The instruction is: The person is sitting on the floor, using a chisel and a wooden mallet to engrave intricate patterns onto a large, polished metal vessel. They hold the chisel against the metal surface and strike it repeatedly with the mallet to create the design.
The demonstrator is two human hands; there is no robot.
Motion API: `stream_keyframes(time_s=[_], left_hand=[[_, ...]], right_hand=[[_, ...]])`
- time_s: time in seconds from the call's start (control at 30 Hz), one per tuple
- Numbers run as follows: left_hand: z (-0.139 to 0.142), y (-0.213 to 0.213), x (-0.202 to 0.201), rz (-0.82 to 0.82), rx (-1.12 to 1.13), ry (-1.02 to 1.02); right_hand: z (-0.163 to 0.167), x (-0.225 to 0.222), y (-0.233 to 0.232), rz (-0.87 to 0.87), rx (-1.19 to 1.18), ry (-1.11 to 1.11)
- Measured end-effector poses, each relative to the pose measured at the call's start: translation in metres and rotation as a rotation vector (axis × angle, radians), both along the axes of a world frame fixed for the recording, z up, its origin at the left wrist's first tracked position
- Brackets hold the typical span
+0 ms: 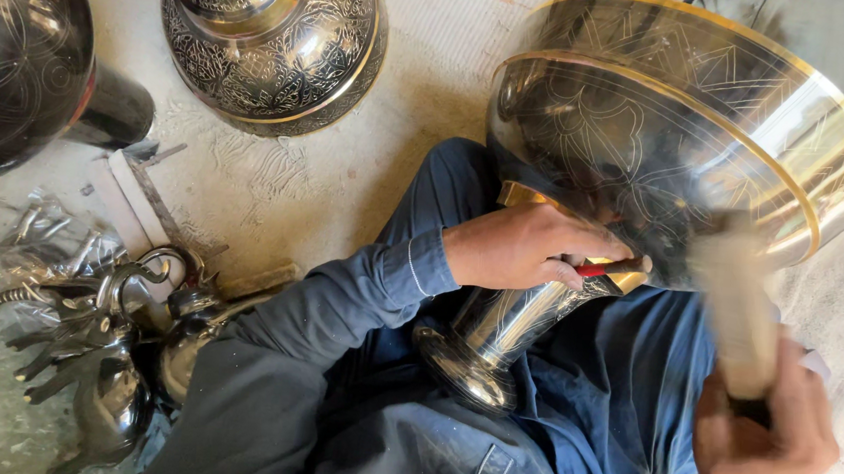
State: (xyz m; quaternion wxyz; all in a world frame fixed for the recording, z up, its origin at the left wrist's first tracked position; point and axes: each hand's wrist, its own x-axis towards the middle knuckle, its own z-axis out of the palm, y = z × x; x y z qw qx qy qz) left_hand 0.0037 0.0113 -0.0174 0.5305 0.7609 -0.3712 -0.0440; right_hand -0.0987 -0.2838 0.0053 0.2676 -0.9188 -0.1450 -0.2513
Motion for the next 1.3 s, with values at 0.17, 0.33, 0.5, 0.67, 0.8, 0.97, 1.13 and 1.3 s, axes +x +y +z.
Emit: stream_keyframes(time_s=[0.17,0.33,0.5,0.67,0.8,0.97,1.13,1.3], left_hand=[[0.007,-0.003,-0.003,0.000,0.017,-0.021],[0.009,-0.003,-0.003,0.021,0.041,-0.005],[0.005,0.000,-0.007,0.084,0.038,-0.013],[-0.003,0.001,-0.012,0.177,0.027,-0.034],[-0.007,0.003,-0.019,0.261,0.056,0.081],[-0.011,0.005,-0.034,0.388,-0.099,0.204],[-0.017,0.005,-0.045,0.408,-0.337,0.351],[-0.030,0.000,-0.056,0.500,-0.476,0.421]], right_hand=[[-0.008,-0.005,0.001,-0.115,0.149,0.122],[-0.009,-0.004,0.002,-0.130,0.040,0.085],[0.003,0.003,0.009,-0.134,-0.065,0.095],[0.034,0.015,0.013,-0.076,-0.178,0.086],[0.056,0.031,0.022,-0.031,-0.152,0.109],[0.095,0.058,0.036,0.080,-0.284,0.199],[0.130,0.088,0.067,0.240,-0.633,0.101],[0.151,0.097,0.096,0.312,-0.704,0.033]])
